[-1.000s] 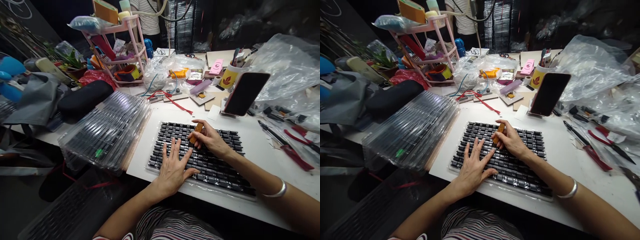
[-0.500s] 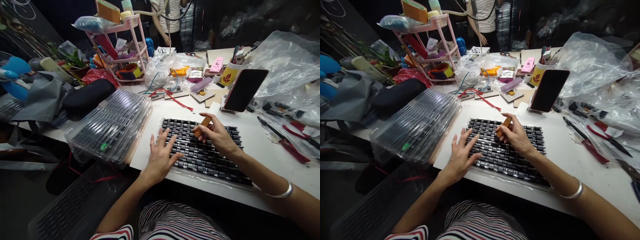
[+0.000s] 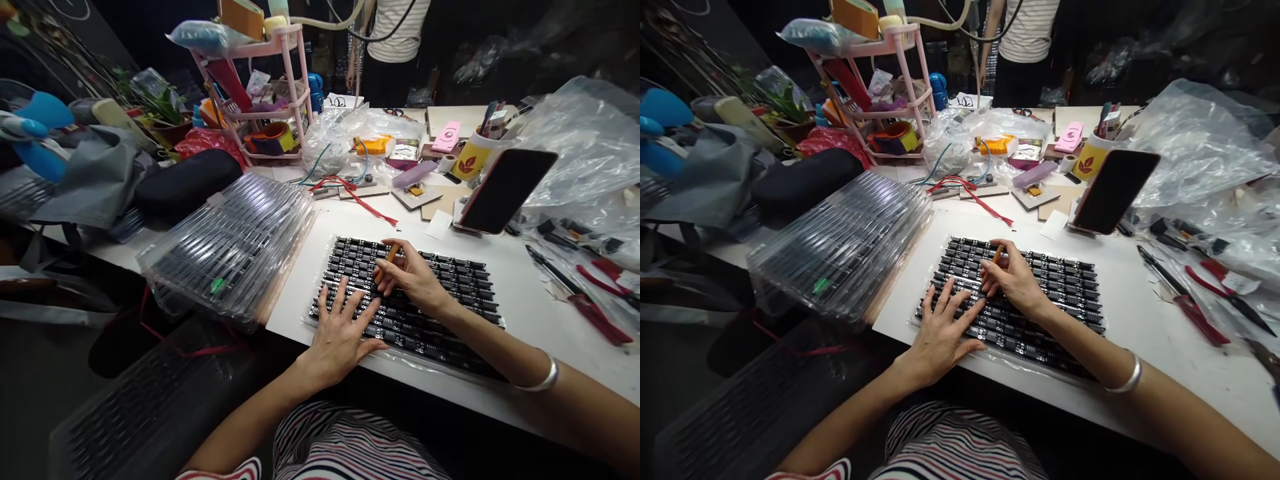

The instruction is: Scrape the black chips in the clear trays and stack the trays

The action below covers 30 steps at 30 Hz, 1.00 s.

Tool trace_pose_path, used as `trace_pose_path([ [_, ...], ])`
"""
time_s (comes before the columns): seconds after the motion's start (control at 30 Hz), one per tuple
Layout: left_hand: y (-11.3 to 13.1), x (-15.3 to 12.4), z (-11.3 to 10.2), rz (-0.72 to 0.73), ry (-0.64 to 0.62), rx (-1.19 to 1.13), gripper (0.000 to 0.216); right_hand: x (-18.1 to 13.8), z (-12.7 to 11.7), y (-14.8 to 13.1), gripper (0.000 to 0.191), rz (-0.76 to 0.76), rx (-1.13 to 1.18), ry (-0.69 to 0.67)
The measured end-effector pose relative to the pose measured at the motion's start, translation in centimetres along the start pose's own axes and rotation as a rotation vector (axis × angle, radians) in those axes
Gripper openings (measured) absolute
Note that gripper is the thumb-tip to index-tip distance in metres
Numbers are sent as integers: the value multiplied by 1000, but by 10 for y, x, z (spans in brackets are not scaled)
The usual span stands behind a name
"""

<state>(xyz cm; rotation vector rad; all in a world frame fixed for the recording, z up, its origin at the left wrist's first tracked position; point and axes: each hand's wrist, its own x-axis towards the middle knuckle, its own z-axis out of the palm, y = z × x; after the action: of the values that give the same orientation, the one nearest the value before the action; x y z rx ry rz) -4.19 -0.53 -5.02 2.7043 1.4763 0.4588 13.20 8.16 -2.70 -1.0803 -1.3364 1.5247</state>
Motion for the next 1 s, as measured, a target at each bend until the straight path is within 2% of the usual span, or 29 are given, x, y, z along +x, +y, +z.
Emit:
trace_pose_path([
  [0.3, -1, 0, 4, -4, 29, 2, 62, 22, 4, 4, 52, 59, -102, -100],
  [0.53, 0, 1, 4, -15, 45, 33, 58, 43, 17, -2, 45, 99, -338, -184],
  [0.63, -1, 1, 4, -24, 31, 18, 59, 38, 12, -8, 45, 91, -289, -226],
  [0.83, -1, 2, 3, -28, 21, 0, 59, 10, -9, -13, 45, -2, -174, -113],
  [1.0, -1, 2, 3, -38, 17, 5, 59, 5, -8, -2, 39, 15, -166, -27],
])
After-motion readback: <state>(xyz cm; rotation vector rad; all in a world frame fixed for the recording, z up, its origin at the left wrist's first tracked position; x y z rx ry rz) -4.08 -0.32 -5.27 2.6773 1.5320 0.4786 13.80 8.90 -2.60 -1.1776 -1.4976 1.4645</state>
